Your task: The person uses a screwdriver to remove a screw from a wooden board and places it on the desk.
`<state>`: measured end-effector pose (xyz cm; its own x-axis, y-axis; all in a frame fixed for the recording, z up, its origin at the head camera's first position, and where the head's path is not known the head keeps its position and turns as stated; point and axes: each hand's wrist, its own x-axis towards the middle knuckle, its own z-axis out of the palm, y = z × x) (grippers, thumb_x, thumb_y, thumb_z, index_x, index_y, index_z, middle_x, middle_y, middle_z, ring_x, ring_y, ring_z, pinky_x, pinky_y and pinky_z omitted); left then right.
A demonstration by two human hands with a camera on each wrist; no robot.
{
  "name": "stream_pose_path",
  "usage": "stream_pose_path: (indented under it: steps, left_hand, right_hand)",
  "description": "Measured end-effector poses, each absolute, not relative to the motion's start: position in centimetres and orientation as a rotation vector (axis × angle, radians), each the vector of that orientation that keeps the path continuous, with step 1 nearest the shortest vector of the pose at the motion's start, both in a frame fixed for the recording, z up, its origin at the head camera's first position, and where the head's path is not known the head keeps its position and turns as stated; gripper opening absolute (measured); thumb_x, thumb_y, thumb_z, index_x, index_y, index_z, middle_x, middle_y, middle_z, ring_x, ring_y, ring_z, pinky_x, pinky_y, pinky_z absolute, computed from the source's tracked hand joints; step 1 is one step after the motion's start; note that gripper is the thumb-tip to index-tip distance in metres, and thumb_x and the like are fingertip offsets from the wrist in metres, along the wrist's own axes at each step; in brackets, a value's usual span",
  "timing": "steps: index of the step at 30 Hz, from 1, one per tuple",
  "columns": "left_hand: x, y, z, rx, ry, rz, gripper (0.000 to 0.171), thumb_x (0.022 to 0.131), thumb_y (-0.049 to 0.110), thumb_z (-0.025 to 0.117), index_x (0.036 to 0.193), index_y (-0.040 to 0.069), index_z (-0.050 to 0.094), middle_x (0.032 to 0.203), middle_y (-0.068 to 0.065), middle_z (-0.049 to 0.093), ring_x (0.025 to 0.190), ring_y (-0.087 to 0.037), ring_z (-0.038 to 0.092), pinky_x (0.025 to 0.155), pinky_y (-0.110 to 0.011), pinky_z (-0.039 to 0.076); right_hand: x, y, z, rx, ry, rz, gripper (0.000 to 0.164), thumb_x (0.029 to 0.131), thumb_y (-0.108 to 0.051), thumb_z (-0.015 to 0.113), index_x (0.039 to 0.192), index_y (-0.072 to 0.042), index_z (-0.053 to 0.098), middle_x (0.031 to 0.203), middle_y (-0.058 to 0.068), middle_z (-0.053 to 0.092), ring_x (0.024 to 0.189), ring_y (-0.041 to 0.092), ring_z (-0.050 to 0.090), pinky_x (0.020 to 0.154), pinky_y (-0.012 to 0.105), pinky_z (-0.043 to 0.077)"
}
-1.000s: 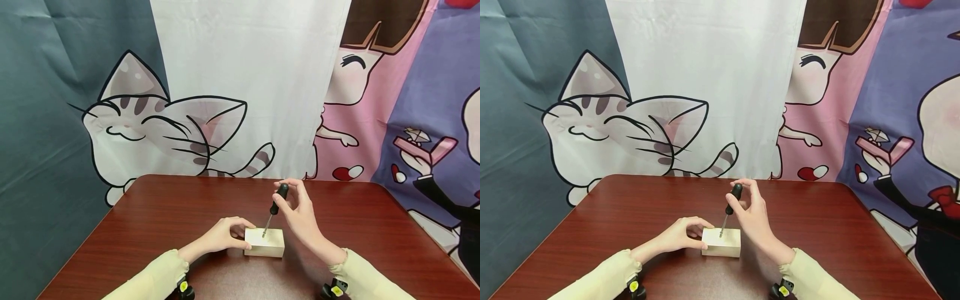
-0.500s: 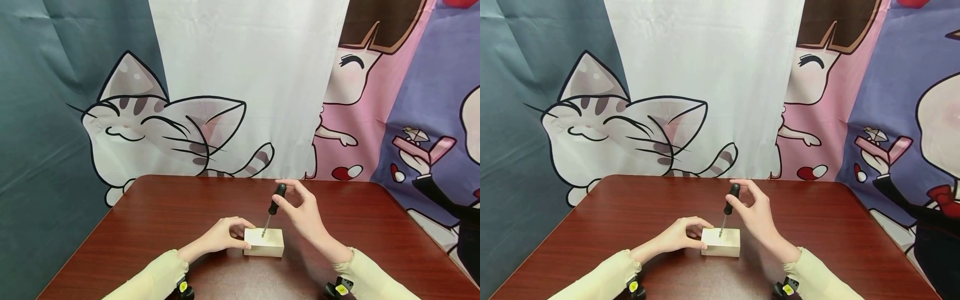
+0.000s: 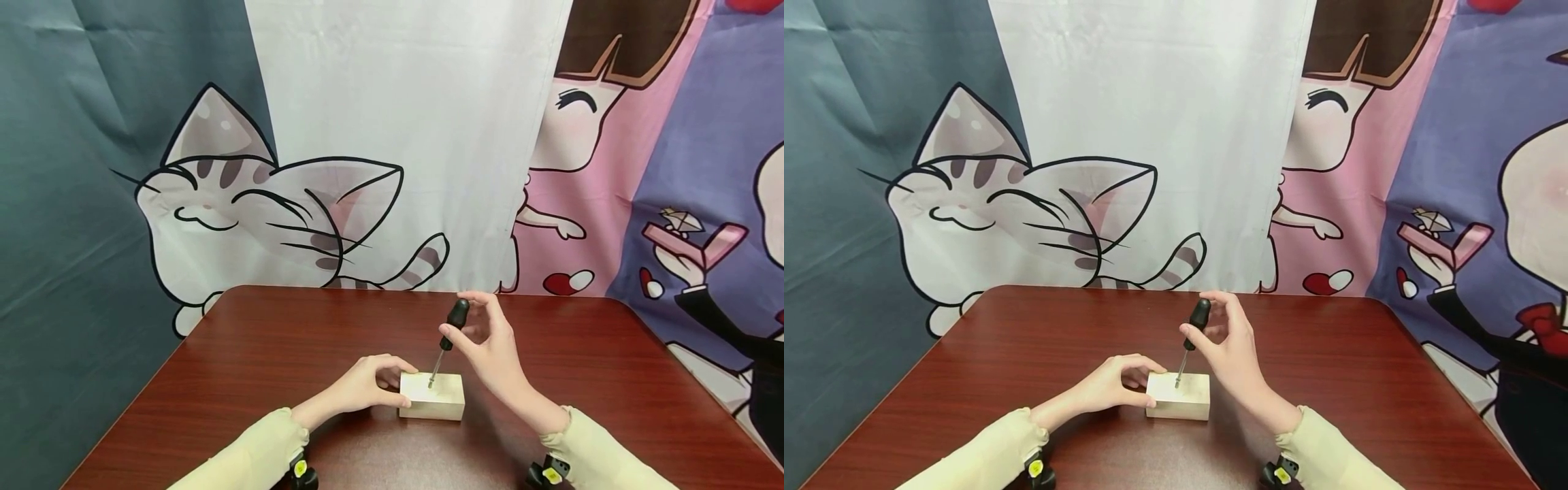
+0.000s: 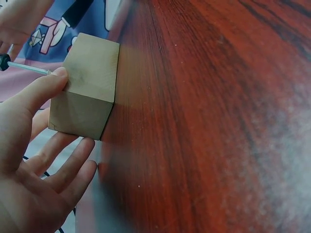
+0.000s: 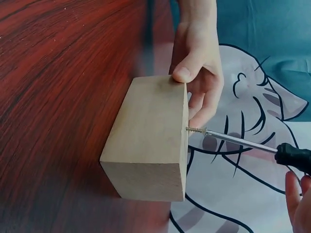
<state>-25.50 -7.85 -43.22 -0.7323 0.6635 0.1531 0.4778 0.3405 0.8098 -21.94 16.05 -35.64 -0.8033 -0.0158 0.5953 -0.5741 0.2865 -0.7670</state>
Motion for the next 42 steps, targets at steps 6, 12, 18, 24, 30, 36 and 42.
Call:
stream_pose_path:
  steps: [6,12,18,24,30,36,42]
  left_hand:
    - [-25.44,-7.86,-43.08,1.030,2.397,1.341,0.044,0.079,0.027,0.084,0.120,0.022,0.068,0.105,-0.001,0.072,0.088,-0.005,0.069,0.080,-0.027,0.058]
    - [-25.43,-7.84,-43.08,1.028,2.403,1.339,0.044,0.079,0.027,0.084,0.120,0.022,0.069,0.104,-0.001,0.073,0.088,-0.005,0.069,0.080,-0.027,0.058]
    - [-25.47,-7.86,-43.06,1.024,2.407,1.341,0.044,0.079,0.028,0.084,0.120,0.022,0.069,0.104,0.000,0.073,0.088,-0.005,0.069,0.079,-0.024,0.057]
    - [-25.44,-7.81,-43.15,1.021,2.414,1.341,0.044,0.078,0.027,0.085,0.120,0.022,0.069,0.104,0.000,0.073,0.088,-0.009,0.070,0.079,-0.025,0.057]
    - [-25.42,-7.82,-43.15,1.018,2.409,1.346,0.045,0.078,0.026,0.085,0.120,0.021,0.069,0.103,0.000,0.073,0.088,-0.012,0.070,0.079,-0.027,0.057]
    - [-25.42,-7.80,-43.01,1.016,2.407,1.351,0.044,0.079,0.026,0.085,0.120,0.022,0.069,0.104,0.000,0.073,0.087,-0.006,0.068,0.080,-0.027,0.057]
    - [-25.36,-7.81,-42.99,1.024,2.413,1.342,0.044,0.079,0.027,0.085,0.120,0.022,0.069,0.104,0.000,0.073,0.087,-0.004,0.068,0.079,-0.026,0.057]
  right_hand:
    - [-22.35,16.42,-35.66,0.529,-2.096,1.572,0.047,0.084,-0.004,0.077,0.124,-0.012,0.054,0.094,0.010,0.059,0.062,0.013,0.064,0.057,0.025,0.053]
    - [-22.43,16.71,-35.38,0.597,-2.125,1.574,0.042,0.087,-0.004,0.074,0.125,-0.011,0.057,0.099,0.010,0.067,0.077,0.009,0.066,0.065,0.022,0.055]
    - [-22.36,16.61,-35.30,0.744,-2.088,1.681,0.041,0.096,-0.001,0.059,0.135,-0.010,0.053,0.115,0.001,0.070,0.103,0.008,0.069,0.089,0.022,0.056]
    - [-22.25,16.01,-35.57,0.694,-2.051,1.677,0.043,0.095,0.005,0.057,0.135,-0.007,0.049,0.117,0.010,0.067,0.100,0.007,0.068,0.084,0.022,0.057]
    - [-22.23,15.85,-35.36,0.483,-2.101,1.554,0.045,0.085,-0.011,0.078,0.126,-0.020,0.061,0.108,0.000,0.064,0.083,0.006,0.065,0.066,0.023,0.055]
    - [-22.23,16.19,-34.85,0.484,-2.130,1.587,0.042,0.085,-0.011,0.078,0.123,-0.021,0.063,0.091,0.008,0.066,0.065,0.010,0.063,0.058,0.024,0.050]
    - [-22.18,16.51,-34.97,0.540,-2.147,1.594,0.041,0.091,-0.011,0.071,0.129,-0.023,0.062,0.099,0.000,0.070,0.091,0.004,0.067,0.081,0.016,0.052]
